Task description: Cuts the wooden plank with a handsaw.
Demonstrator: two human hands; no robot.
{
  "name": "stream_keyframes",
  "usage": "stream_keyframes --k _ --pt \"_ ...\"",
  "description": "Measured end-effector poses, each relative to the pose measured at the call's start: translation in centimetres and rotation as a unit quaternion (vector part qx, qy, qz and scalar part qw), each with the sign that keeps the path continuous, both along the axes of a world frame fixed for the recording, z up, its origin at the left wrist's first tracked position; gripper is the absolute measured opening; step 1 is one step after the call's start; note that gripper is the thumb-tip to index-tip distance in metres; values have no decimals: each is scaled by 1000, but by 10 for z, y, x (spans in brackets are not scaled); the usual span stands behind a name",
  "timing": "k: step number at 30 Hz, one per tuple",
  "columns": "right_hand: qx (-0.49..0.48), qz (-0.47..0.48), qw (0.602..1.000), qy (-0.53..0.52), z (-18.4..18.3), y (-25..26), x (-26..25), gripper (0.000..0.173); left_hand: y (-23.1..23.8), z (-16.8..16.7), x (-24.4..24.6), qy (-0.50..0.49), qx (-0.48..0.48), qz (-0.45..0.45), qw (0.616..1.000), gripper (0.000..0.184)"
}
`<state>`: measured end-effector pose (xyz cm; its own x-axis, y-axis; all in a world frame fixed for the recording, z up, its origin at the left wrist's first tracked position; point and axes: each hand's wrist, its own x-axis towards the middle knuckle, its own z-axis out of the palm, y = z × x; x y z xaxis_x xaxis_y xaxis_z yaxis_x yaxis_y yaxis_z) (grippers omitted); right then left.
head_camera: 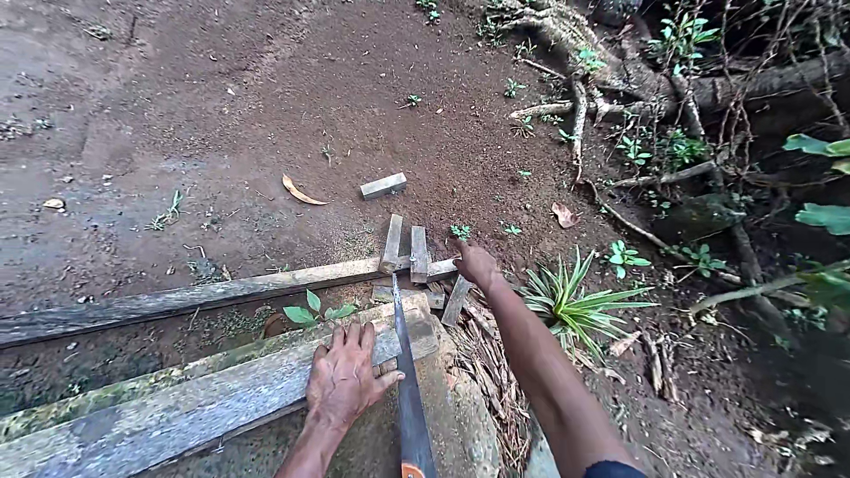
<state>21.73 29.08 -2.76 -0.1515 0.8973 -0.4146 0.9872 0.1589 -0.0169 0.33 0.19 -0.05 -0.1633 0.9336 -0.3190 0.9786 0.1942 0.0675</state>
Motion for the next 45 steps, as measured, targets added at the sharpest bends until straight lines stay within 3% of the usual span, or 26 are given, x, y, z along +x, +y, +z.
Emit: stream_keyframes --k 4,8,12,15,19,22,24,26,29,33,39,43,45 --pt "24 -198 978 63 -81 -39 18 102 -4 -11 3 32 72 -3 997 112" --pt "20 -257 960 109 -122 -49 22 111 -5 -17 1 55 123 -8 991 113" --pt "49 -289 944 152 -138 -52 28 109 -6 -22 0 73 166 -19 983 114" --pt "117 -304 898 296 -123 -58 31 109 -8 -22 0 85 166 -18 982 115" --pt "183 -313 798 482 -44 -38 13 106 -9 -25 -1 97 184 -19 978 115" --pt "137 -323 687 637 0 -4 -16 105 -8 -25 0 94 183 -18 978 115" --pt "73 -305 648 694 7 15 -36 105 -7 -24 -1 92 173 -16 981 114" --pt "54 -276 690 667 2 17 -42 100 -8 -22 -1 87 160 -17 983 113" --pt "77 -250 745 614 -20 -13 -31 74 -6 -18 0 85 139 -14 987 112" --pt "51 -232 795 558 -55 -118 11 54 -1 -6 1 55 57 -2 997 112" --pt "7 -169 846 506 -58 -278 66 45 -4 5 2 16 12 -7 1000 113" --pt "63 -44 867 492 -49 -336 85 47 -1 9 -8 -48 5 -28 998 117" --pt "41 19 881 471 -36 -359 85 53 0 15 -18 -114 -22 -44 992 115"
